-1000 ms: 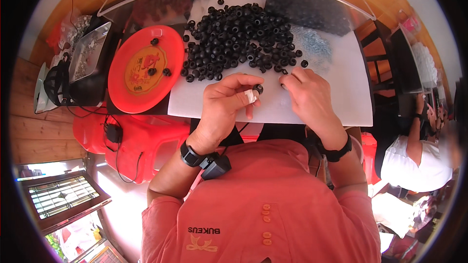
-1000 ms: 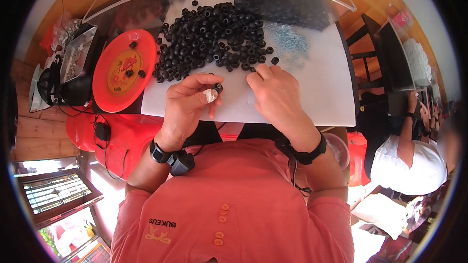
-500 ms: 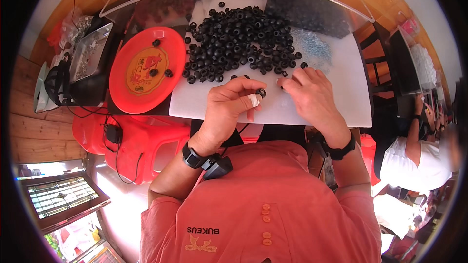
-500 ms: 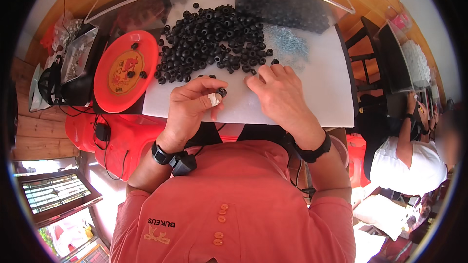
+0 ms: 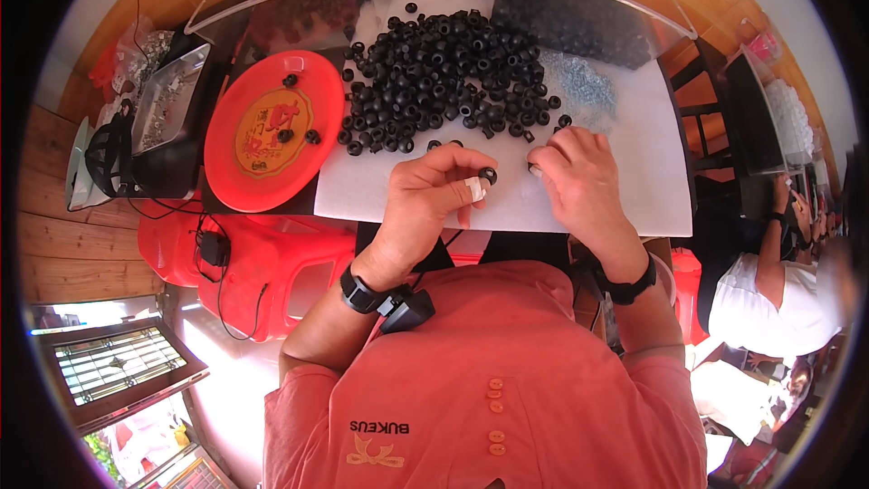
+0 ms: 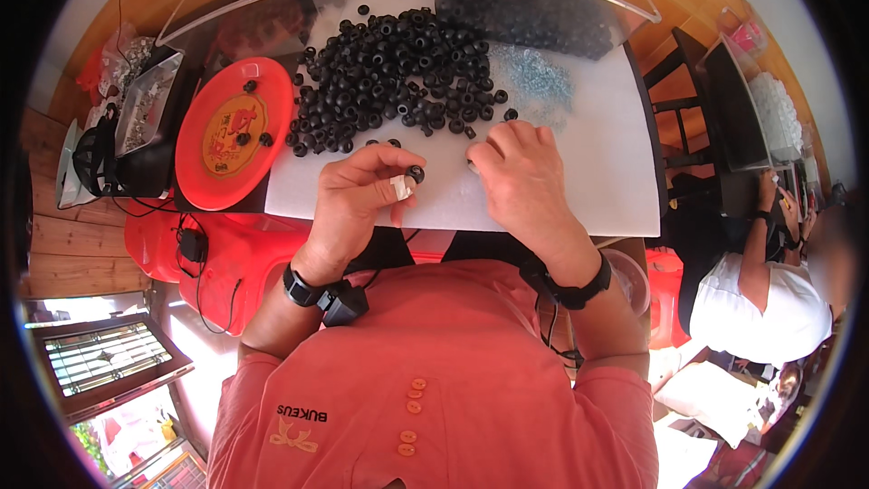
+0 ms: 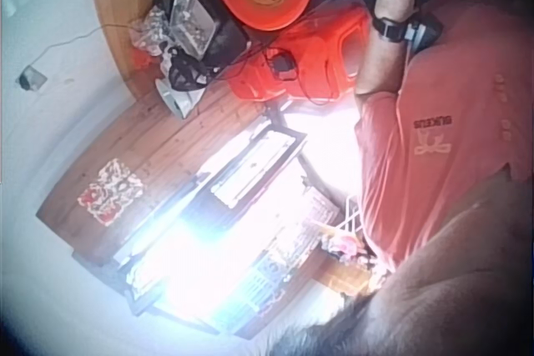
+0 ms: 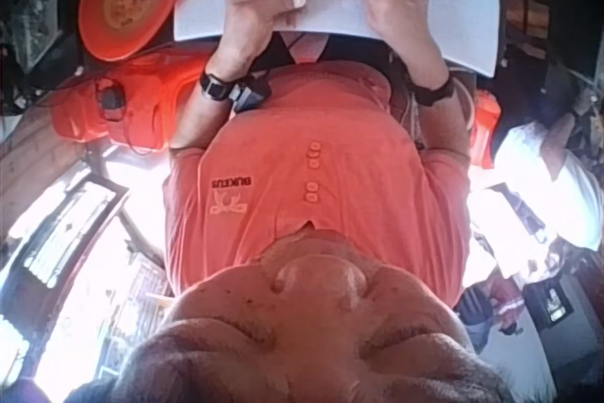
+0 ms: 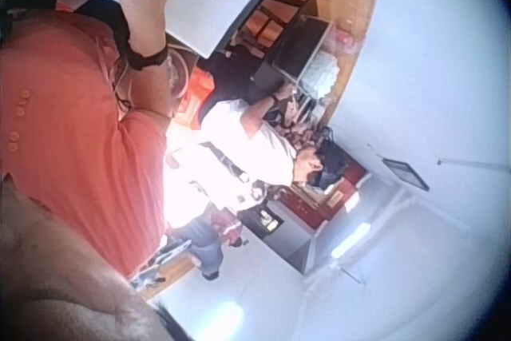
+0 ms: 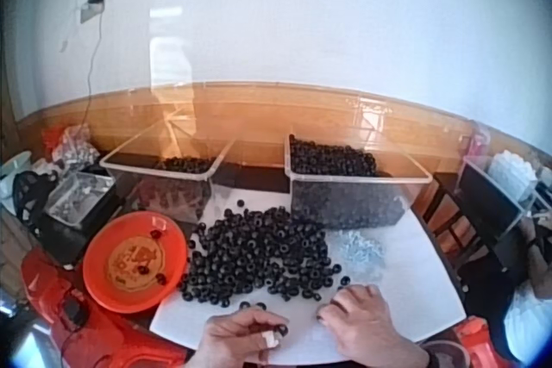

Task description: Assembling black decorative beads or eyelets by manually inserting small white components into them.

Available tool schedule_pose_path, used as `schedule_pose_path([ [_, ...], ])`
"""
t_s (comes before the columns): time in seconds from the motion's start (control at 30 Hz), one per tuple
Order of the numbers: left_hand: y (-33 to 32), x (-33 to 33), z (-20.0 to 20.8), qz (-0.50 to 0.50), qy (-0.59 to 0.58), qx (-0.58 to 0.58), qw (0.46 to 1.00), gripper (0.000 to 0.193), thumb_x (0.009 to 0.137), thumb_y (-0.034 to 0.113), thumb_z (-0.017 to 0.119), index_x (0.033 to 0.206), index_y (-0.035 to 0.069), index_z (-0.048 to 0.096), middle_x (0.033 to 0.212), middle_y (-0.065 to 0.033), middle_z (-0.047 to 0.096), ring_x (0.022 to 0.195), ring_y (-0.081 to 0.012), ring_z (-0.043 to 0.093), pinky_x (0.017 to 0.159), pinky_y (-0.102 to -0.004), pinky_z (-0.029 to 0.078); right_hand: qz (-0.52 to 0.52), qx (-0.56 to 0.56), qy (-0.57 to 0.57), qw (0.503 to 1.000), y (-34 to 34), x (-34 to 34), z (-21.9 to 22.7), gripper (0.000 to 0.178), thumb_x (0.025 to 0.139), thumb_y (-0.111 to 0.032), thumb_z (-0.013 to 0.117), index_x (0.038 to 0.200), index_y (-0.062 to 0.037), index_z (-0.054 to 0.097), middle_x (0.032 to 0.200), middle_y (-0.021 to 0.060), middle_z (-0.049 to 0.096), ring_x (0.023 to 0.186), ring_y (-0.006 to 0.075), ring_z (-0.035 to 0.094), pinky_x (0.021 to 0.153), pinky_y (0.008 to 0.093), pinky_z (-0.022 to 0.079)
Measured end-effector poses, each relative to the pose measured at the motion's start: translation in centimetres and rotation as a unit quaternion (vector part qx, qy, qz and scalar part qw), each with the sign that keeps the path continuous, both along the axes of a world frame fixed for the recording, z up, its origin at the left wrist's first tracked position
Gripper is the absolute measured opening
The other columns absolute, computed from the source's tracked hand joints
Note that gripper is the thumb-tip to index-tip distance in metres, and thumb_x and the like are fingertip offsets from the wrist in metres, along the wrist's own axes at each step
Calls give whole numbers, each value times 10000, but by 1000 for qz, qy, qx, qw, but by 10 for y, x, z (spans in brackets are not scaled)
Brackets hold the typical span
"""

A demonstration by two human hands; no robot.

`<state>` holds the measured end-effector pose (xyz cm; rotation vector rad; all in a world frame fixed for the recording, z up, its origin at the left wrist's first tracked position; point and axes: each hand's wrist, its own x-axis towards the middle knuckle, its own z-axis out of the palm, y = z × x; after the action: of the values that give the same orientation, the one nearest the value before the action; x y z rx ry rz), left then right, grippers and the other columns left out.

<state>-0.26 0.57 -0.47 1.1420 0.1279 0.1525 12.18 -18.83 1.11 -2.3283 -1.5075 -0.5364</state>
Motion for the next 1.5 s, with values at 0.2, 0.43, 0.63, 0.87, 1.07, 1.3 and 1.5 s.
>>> schedule_pose_path([
  [0.2,-2,0,4,3,3,-3,1000,199,920,-35,628,1112,-49,674,915,-63,661,729,-96,614,531,-218,496,10,20,-12,1000,1,-1,-3,160,757,-39,673,912,-66,645,920,75,566,981,275,563,798,410,385],
  [0.43,-1,1,3,4,13,-15,1000,201,927,-32,627,1122,-71,658,946,-115,677,738,-140,648,529,-242,516,3,86,70,994,12,-16,8,236,773,-6,655,995,-65,602,937,89,569,957,288,559,794,415,385],
  [0.63,-2,1,5,11,26,-10,1000,188,923,-31,635,1107,-72,637,955,-118,681,749,-162,678,522,-245,535,54,153,135,978,38,-23,20,296,756,48,630,1024,-69,585,964,84,581,906,283,564,773,397,382],
  [0.87,-3,3,2,25,17,-21,999,177,930,-18,624,1104,-47,641,925,-64,673,706,-94,625,525,-219,507,68,125,92,985,43,-22,15,288,766,20,638,1035,-62,578,969,89,588,915,285,565,771,402,382],
  [1.07,-2,1,4,28,24,-40,999,185,937,-15,617,1117,-43,643,935,-54,667,726,-87,619,536,-220,510,53,144,139,978,45,-29,10,237,811,5,631,1035,-51,575,952,107,589,865,304,567,770,415,397],
  [1.3,-3,-3,5,40,31,-46,998,173,938,-15,615,1107,-33,648,912,-47,664,710,-82,607,535,-223,497,39,209,96,972,56,-40,-2,186,821,3,643,990,-44,579,877,122,591,743,320,566,669,415,428],
  [1.5,-7,-3,5,67,32,-1,997,172,935,-16,625,1104,-34,654,892,-55,671,674,-93,605,511,-223,490,37,228,112,966,54,-42,-4,147,807,17,648,925,-30,572,820,124,590,707,320,555,620,424,439],
])
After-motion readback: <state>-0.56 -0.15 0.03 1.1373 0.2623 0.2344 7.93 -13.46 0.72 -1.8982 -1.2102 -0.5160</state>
